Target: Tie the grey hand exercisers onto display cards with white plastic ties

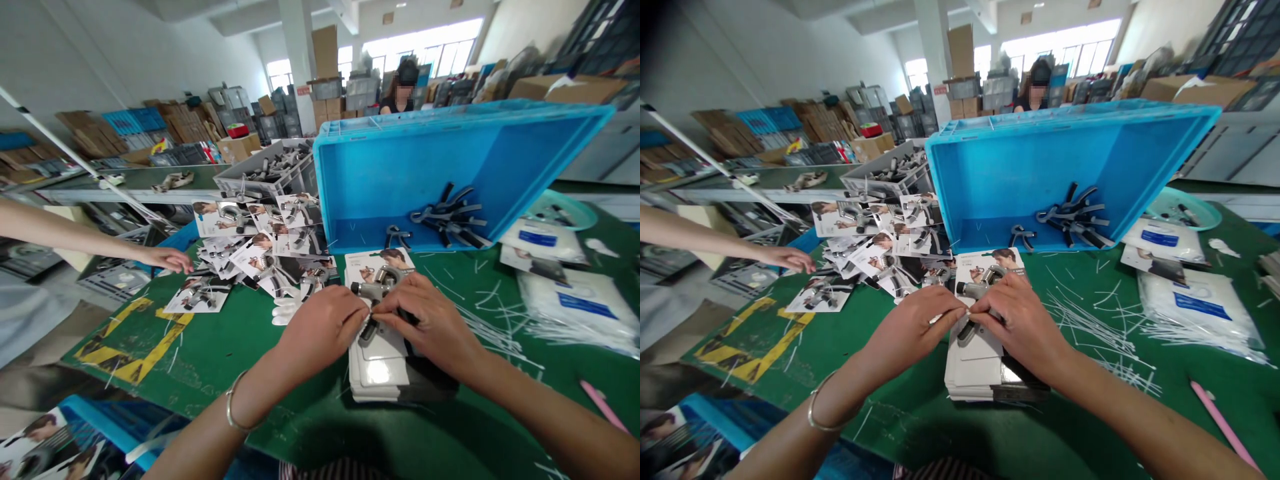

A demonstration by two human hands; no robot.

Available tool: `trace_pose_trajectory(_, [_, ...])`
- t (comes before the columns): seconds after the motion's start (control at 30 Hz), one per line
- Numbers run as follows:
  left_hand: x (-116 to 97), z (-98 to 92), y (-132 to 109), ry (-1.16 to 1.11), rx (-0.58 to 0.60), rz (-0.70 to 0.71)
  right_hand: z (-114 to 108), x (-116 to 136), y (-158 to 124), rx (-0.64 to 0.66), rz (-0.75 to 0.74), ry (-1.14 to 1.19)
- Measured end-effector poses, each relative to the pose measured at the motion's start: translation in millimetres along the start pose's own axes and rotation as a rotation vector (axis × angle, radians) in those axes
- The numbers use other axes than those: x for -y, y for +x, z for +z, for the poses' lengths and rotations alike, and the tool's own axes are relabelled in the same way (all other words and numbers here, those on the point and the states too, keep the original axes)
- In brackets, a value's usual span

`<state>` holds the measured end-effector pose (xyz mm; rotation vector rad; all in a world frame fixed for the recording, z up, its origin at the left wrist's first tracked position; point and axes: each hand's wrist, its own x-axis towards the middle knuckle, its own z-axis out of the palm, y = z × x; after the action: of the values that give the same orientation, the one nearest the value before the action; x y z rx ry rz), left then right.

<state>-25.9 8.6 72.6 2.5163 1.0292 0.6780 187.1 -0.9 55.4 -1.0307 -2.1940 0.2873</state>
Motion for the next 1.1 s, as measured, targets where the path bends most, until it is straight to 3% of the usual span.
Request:
trace_pose_trajectory(0.1, [-9.6,-4.9,4.0,0.333,0.027,0.129,0.8,4.2,4.1,0.02,0.04,0.043])
trace_pose_trajectory(0.23, [-14.2,-11.8,14.0,0.403,0.083,0.242,-0.8,6.6,9.6,0.057,0.009,0.069])
trace_pose_trajectory(0.33, [-10.7,-11.8,16.7,0.214,0.041,0.201,-2.3,3.2,7.1,0.05,-0.01,0.076])
trace_pose_trajectory(0.53, [1.1,-1.9,4.1,-0.336,-0.262,-0.067,-3.2,-6.4,-3.7,0.105,0.09,0.052])
trace_pose_trajectory(0.63, [-1.2,7.2,-3.7,-0.413,-0.235,-0.086,-1.6,-6.3,-2.0,0.046,0.123,0.127])
trace_pose_trajectory(0.73, [-3.9,25.6,-12.7,-0.325,-0.229,-0.134,0.3,-6.6,2.1,0.011,0.154,0.212])
trace_pose_trajectory(0.9, [8.3,55.8,-21.2,-0.102,-0.344,-0.13,-2.9,-3.1,-0.1,0.119,0.088,0.238])
trace_pose_trajectory(1.0, [22.2,55.6,-25.2,0.016,-0.407,-0.05,-14.0,-6.8,-13.6,0.156,0.095,0.253])
trace_pose_trajectory(1.1, [43.5,45.4,-48.0,0.148,-0.534,-0.089,-32.6,-43.5,-43.4,0.031,0.235,0.294])
